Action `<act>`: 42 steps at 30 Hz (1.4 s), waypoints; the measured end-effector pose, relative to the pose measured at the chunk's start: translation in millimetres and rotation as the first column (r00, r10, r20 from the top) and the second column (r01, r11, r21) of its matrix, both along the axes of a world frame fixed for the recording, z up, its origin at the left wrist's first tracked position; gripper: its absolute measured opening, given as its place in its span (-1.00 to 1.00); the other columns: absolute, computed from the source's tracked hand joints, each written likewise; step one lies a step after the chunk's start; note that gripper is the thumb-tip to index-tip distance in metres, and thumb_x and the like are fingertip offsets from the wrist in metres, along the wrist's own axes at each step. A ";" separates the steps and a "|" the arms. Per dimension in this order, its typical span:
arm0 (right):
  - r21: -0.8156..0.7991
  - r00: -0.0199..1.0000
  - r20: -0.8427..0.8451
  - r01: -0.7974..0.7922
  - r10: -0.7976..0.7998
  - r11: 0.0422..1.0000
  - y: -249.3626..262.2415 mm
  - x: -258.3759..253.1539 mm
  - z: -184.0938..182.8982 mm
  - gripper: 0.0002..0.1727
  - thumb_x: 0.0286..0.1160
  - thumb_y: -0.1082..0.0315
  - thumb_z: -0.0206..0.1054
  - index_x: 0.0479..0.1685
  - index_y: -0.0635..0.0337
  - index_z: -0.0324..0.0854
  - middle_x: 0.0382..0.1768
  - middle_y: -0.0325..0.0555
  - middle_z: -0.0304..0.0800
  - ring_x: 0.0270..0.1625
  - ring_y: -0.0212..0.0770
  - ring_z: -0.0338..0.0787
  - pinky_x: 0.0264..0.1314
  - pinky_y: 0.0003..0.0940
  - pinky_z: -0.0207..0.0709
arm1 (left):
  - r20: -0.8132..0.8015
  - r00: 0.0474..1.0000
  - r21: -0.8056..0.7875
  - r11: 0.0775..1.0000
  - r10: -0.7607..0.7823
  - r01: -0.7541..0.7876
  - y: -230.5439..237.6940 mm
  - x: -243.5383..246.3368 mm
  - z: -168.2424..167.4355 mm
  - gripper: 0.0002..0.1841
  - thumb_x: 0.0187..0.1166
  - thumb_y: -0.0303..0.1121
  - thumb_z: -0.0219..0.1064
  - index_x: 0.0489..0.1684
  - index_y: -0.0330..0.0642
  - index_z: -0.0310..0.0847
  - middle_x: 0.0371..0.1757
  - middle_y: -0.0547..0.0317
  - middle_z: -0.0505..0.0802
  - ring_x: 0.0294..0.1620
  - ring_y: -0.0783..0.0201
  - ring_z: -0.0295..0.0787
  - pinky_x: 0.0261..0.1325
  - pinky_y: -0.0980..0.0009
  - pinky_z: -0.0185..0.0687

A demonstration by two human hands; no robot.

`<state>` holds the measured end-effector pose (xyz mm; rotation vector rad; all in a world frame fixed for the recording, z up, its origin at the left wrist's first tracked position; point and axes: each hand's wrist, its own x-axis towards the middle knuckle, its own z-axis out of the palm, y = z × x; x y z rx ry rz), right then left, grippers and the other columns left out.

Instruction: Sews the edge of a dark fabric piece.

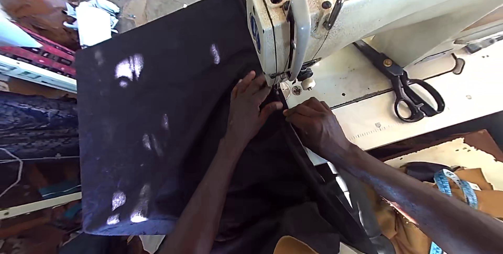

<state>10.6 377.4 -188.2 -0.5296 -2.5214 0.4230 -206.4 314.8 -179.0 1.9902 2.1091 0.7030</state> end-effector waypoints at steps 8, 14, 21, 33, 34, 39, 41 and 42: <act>0.008 1.000 -0.013 -0.008 0.008 1.000 8.2 -7.0 -2.6 -0.76 0.60 0.47 0.19 -0.18 0.11 0.82 0.03 -0.17 0.87 0.10 -0.02 0.74 0.03 -0.04 0.51 | 0.015 0.999 -0.048 0.998 0.034 -0.033 -11.2 7.2 -5.2 -0.42 0.72 0.19 0.14 0.54 0.09 0.65 0.73 0.24 0.52 0.85 0.04 0.15 0.83 -0.16 -0.08; 0.009 0.999 -0.017 0.046 -0.045 0.999 22.9 -20.4 -2.9 -0.76 0.63 0.43 0.19 -0.17 0.10 0.82 0.02 -0.13 0.86 0.12 0.03 0.74 0.02 -0.01 0.49 | -0.001 0.999 -0.079 0.996 0.040 -0.040 10.5 -7.3 -1.7 -0.44 0.71 0.21 0.15 0.39 0.05 0.75 0.76 0.21 0.48 0.87 -0.04 0.09 0.82 -0.17 -0.14; 0.012 0.991 -0.015 0.135 -0.135 0.991 27.0 -30.0 -3.8 -0.76 0.65 0.37 0.20 -0.18 0.06 0.83 -0.12 -0.02 0.80 0.03 0.10 0.71 -0.07 0.00 0.49 | -0.022 1.000 -0.031 0.999 0.006 -0.007 18.6 -17.7 -0.8 -0.50 0.73 0.14 0.14 0.25 -0.02 0.80 0.73 0.13 0.51 0.85 -0.07 0.13 0.81 -0.20 -0.11; -0.155 0.980 -0.050 0.183 -0.192 0.971 10.1 -14.4 -2.7 -0.72 0.67 0.36 0.22 0.14 0.05 0.82 0.13 -0.02 0.78 0.24 0.08 0.69 0.19 0.08 0.54 | 0.112 0.993 0.054 0.998 0.034 -0.041 -5.3 -5.9 -6.4 -0.51 0.74 0.05 0.21 0.45 -0.01 0.71 0.71 0.15 0.55 0.85 0.01 0.18 0.86 -0.15 -0.12; -0.241 0.977 -0.088 0.167 -0.193 0.956 -0.7 -2.7 -0.8 -0.70 0.65 0.38 0.26 0.23 0.12 0.78 0.21 0.00 0.78 0.27 0.02 0.72 0.28 0.04 0.61 | 0.134 0.990 0.105 0.992 0.051 -0.066 -13.9 -8.8 -2.2 -0.50 0.73 0.03 0.22 0.48 -0.04 0.69 0.69 0.13 0.57 0.84 0.02 0.21 0.87 -0.12 -0.06; -0.708 0.904 -0.292 0.016 -0.313 0.706 -89.6 83.8 -9.7 -0.65 0.78 0.12 0.17 0.12 0.18 0.74 -0.12 -0.22 0.86 -0.23 -0.32 0.83 -0.20 -0.35 0.80 | 0.049 0.909 0.010 0.910 0.413 -0.414 -122.3 -79.3 32.5 -0.30 0.75 0.20 0.08 0.76 -0.06 0.37 0.80 0.03 0.42 0.86 -0.15 0.10 0.81 -0.31 -0.08; -0.875 0.930 -0.268 -0.124 -0.253 0.468 -110.3 109.5 -18.3 -0.41 0.78 -0.11 0.11 0.37 0.25 0.62 0.05 -0.10 0.89 0.04 -0.20 0.86 0.12 -0.26 0.77 | -0.037 0.807 -0.124 0.799 0.589 -0.588 -170.0 -121.4 35.3 -0.20 0.73 0.31 -0.05 0.81 -0.07 0.28 0.83 -0.08 0.33 0.85 -0.32 0.03 0.73 -0.49 -0.18; -0.920 0.943 -0.264 -0.183 -0.204 0.347 -115.9 118.5 -23.3 -0.36 0.75 -0.18 0.11 0.42 0.20 0.59 0.09 -0.07 0.89 0.12 -0.16 0.86 0.22 -0.22 0.74 | -0.087 0.759 -0.178 0.740 0.645 -0.649 -186.5 -139.3 33.4 -0.16 0.71 0.36 -0.10 0.81 -0.07 0.27 0.84 -0.13 0.29 0.84 -0.39 0.01 0.69 -0.56 -0.22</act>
